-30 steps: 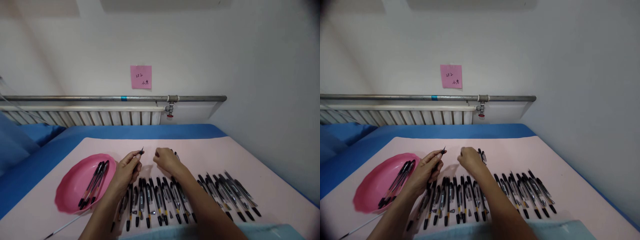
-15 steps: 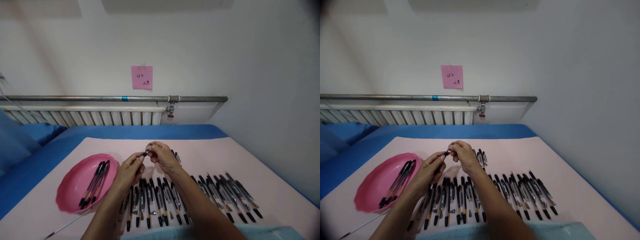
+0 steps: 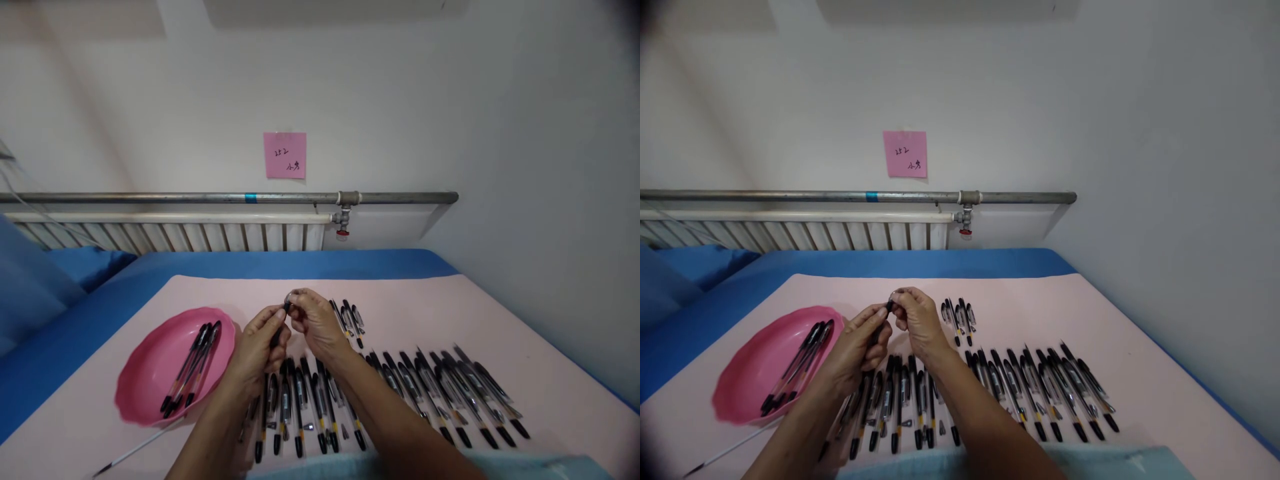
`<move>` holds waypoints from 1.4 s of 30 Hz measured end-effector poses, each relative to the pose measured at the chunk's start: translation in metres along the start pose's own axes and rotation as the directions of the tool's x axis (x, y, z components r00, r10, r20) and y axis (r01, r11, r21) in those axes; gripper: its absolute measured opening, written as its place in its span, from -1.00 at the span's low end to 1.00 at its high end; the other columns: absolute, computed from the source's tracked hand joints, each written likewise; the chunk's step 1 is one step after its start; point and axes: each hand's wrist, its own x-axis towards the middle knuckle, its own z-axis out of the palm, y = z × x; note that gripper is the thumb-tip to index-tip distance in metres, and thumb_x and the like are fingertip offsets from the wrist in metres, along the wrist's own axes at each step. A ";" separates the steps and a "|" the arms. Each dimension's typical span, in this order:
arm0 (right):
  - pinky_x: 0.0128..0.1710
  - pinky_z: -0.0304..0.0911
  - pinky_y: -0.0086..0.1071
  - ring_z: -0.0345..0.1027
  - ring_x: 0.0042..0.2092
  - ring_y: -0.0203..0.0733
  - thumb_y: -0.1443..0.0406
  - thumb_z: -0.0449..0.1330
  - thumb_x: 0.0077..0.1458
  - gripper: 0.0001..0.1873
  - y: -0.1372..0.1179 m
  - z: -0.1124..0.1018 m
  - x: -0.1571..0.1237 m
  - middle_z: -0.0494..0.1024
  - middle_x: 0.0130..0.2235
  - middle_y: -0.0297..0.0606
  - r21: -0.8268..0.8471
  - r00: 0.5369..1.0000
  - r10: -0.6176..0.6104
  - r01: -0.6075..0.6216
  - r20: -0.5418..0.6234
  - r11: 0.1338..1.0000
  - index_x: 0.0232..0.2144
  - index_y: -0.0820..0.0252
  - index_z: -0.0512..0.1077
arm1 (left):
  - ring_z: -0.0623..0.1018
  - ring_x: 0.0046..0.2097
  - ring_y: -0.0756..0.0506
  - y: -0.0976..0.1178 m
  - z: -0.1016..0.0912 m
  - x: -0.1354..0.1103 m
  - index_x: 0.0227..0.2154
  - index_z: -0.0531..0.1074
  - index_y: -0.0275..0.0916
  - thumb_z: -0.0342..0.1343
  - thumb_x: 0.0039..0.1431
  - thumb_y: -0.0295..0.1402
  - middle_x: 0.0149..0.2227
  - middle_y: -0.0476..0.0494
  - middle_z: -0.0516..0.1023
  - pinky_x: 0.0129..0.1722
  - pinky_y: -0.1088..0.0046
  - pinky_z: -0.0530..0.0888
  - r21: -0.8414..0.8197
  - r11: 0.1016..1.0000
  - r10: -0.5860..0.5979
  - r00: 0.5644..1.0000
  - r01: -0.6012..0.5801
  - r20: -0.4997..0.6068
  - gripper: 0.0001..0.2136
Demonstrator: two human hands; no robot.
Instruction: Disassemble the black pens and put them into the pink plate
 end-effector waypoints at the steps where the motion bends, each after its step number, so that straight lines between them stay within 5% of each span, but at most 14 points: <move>1: -0.71 -0.15 -0.59 0.05 -0.62 -0.48 0.33 0.22 -0.26 -0.89 0.000 0.000 0.000 0.28 -0.65 -0.44 -0.011 1.000 0.007 -0.007 0.004 1.000 -0.58 0.26 0.36 | -0.01 -0.76 0.20 0.000 0.000 0.000 -0.33 0.26 -0.18 0.11 -0.04 -0.15 -0.67 0.17 0.22 -0.78 0.69 -0.17 -0.008 1.000 -0.008 1.000 0.008 0.005 -0.73; 10: -0.68 -0.16 -0.58 0.09 -0.58 -0.48 0.28 0.27 -0.22 -0.78 -0.014 -0.010 0.004 0.34 -0.60 -0.38 -0.049 0.985 0.084 -0.078 0.152 0.996 -0.43 0.27 0.49 | -0.01 -0.76 0.21 0.003 0.000 -0.001 -0.30 0.26 -0.17 0.09 -0.01 -0.15 -0.67 0.16 0.22 -0.78 0.70 -0.16 -0.015 1.000 -0.016 0.999 0.016 0.032 -0.74; 20: -0.67 -0.17 -0.58 0.11 -0.57 -0.48 0.31 0.31 -0.27 -0.81 -0.008 -0.011 0.004 0.32 -0.60 -0.40 -0.023 0.980 0.141 -0.139 0.143 0.990 -0.50 0.30 0.47 | 0.01 -0.76 0.20 0.002 -0.001 0.000 -0.35 0.26 -0.17 0.11 -0.03 -0.14 -0.67 0.16 0.22 -0.78 0.69 -0.16 0.039 0.999 -0.001 1.000 0.001 -0.002 -0.74; 26: -0.67 -0.12 -0.54 0.05 -0.61 -0.48 0.28 0.32 -0.27 -0.79 -0.005 -0.010 0.005 0.29 -0.65 -0.45 -0.201 0.998 -0.020 0.031 0.059 0.979 -0.63 0.26 0.36 | 0.02 -0.77 0.19 -0.002 -0.002 0.002 -0.33 0.28 -0.18 0.08 -0.01 -0.12 -0.68 0.16 0.22 -0.78 0.68 -0.12 0.098 0.995 0.022 1.000 -0.022 0.002 -0.73; 32: -0.60 -0.02 -0.50 0.17 -0.53 -0.42 0.22 0.24 -0.18 -0.81 -0.007 -0.012 0.005 0.44 -0.47 -0.33 -0.202 0.985 0.019 0.016 0.169 0.979 -0.52 0.26 0.47 | 0.03 -0.76 0.20 -0.001 -0.001 0.001 -0.34 0.29 -0.19 0.08 -0.03 -0.10 -0.66 0.16 0.21 -0.78 0.69 -0.13 0.097 0.995 0.009 1.000 -0.009 -0.003 -0.71; 36: -0.59 -0.04 -0.48 0.07 -0.60 -0.46 0.22 0.27 -0.21 -0.80 -0.007 -0.012 0.005 0.37 -0.60 -0.41 -0.315 0.995 -0.067 0.087 0.076 0.945 -0.64 0.25 0.40 | 0.03 -0.76 0.20 -0.001 -0.001 0.000 -0.33 0.29 -0.19 0.08 -0.02 -0.11 -0.66 0.15 0.22 -0.78 0.68 -0.12 0.115 0.993 0.015 1.000 -0.015 -0.007 -0.72; 42: -0.53 0.02 -0.47 0.17 -0.52 -0.40 0.23 0.25 -0.21 -0.84 -0.007 -0.010 0.004 0.44 -0.52 -0.35 -0.286 0.993 -0.027 0.059 0.113 0.957 -0.57 0.25 0.46 | 0.04 -0.75 0.19 0.000 -0.001 0.001 -0.35 0.29 -0.18 0.07 -0.01 -0.12 -0.67 0.15 0.22 -0.77 0.67 -0.12 0.128 0.991 0.027 0.999 -0.022 -0.033 -0.74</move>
